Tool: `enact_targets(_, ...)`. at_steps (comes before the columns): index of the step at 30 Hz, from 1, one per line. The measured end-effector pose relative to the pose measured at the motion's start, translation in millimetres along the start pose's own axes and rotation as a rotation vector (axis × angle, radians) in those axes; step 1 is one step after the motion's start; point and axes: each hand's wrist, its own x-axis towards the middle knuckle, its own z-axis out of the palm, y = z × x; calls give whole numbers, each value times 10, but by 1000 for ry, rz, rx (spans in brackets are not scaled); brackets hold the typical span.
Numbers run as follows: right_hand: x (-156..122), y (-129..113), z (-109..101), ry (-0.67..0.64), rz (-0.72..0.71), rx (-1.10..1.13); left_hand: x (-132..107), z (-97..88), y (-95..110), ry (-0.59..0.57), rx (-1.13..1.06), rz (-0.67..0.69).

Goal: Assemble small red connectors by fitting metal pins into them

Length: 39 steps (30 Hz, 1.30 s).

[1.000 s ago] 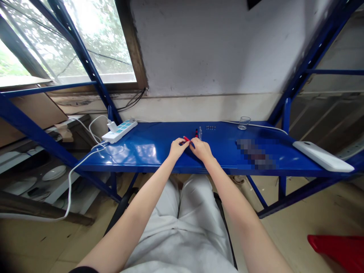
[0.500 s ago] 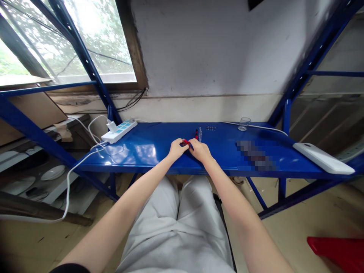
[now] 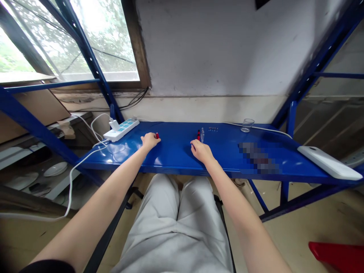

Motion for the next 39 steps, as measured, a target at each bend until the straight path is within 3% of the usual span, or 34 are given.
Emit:
enact_targets(9,-2,5,-4,27,3,18,-13,117,-74,60,-37,-90)
enact_targets(16,-6,12,-2,112,35,19,-34,103,-60,56,-58,-133)
enact_targets(20,-18,3,-54,177,175,39,-102,102,-68,88,-129,-180)
enact_targets(23,-24,15,-100,214,336,43,-223,108,-46,221,-192,-214)
enact_targets(26,-15,38,-129,212,480,42,-384,85,47,350,-224,-71)
enact_targets(29,6,64,-137,155,607,23,-546,40,232,374,-241,182)
enact_targets(32,26,99,-126,65,679,22,-679,36,481,289,-251,417)
enact_targets(35,37,142,-101,10,686,6,-774,140,745,120,-252,602)
enact_targets(39,39,188,-67,-3,650,-29,-852,361,1058,-28,-213,675)
